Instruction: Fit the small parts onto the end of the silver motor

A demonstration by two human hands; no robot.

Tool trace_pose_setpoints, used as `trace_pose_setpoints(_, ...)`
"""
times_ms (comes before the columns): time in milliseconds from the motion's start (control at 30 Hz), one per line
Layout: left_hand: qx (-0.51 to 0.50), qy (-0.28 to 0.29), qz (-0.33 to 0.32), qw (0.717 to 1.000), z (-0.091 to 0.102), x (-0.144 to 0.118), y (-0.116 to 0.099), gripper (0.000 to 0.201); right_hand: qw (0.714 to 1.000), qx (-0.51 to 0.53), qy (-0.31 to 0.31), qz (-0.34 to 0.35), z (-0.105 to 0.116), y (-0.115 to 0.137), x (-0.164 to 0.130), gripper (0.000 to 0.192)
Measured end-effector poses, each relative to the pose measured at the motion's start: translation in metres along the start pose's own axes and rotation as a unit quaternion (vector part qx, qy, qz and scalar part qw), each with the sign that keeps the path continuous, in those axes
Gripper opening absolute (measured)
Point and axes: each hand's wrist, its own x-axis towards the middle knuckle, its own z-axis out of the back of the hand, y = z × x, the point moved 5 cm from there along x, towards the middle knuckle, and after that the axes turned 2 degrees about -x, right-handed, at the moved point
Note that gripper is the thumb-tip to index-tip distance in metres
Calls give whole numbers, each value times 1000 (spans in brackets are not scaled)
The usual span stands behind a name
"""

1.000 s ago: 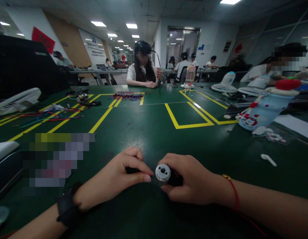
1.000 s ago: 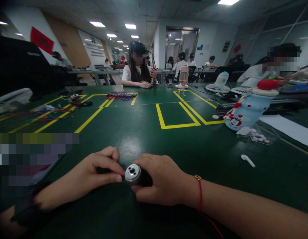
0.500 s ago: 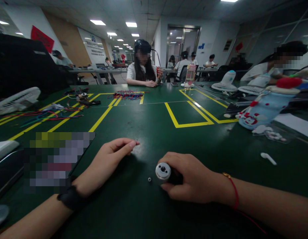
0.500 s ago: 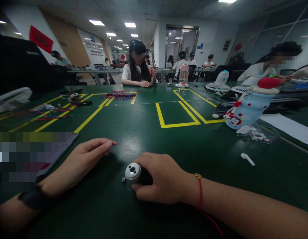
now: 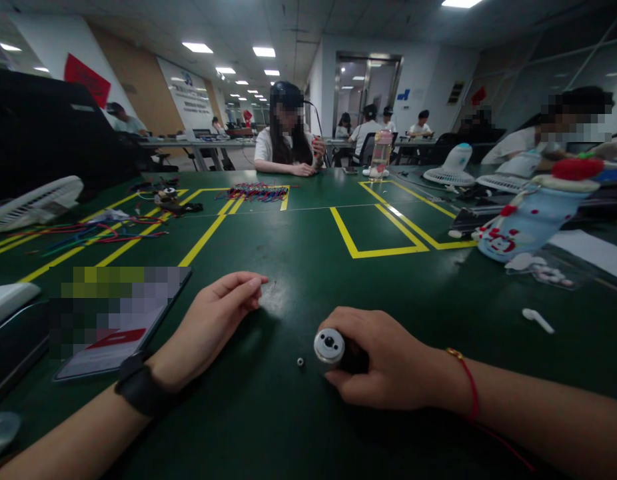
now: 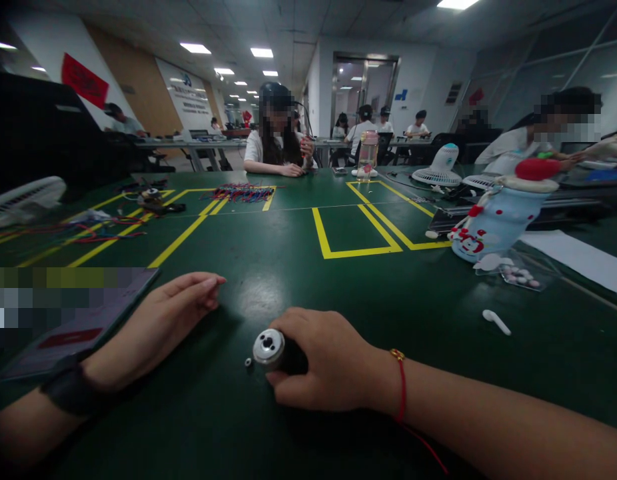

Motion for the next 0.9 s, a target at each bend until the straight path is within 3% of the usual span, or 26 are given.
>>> trace_pose_setpoints(100,134,100,-17,986,-13,-8,-7,14,1000,-4,0,-2,-1,0,-1,31)
trace_pose_setpoints(200,325,259,-97,905,-37,-23,-14,19,1000,-7,-4,-2,-1,0,0,31)
trace_pose_setpoints(300,410,316,-154,842,-50,-33,-15,18,1000,-7,-6,2,-2,1,1,30)
trace_pose_setpoints(367,411,308,-167,842,-52,-34,-16,9,1000,-8,-5,1,-2,1,1,29)
trace_pose_setpoints(567,316,170,-196,912,-56,-38,-34,16,1000,-14,-13,8,-3,3,3,29)
trace_pose_setpoints(733,332,185,-215,900,-73,-51,-39,22,999,-32,-12,13,-6,1,3,24)
trace_pose_setpoints(900,339,188,-217,896,-75,-53,-38,20,999,-29,-9,13,-6,1,4,23)
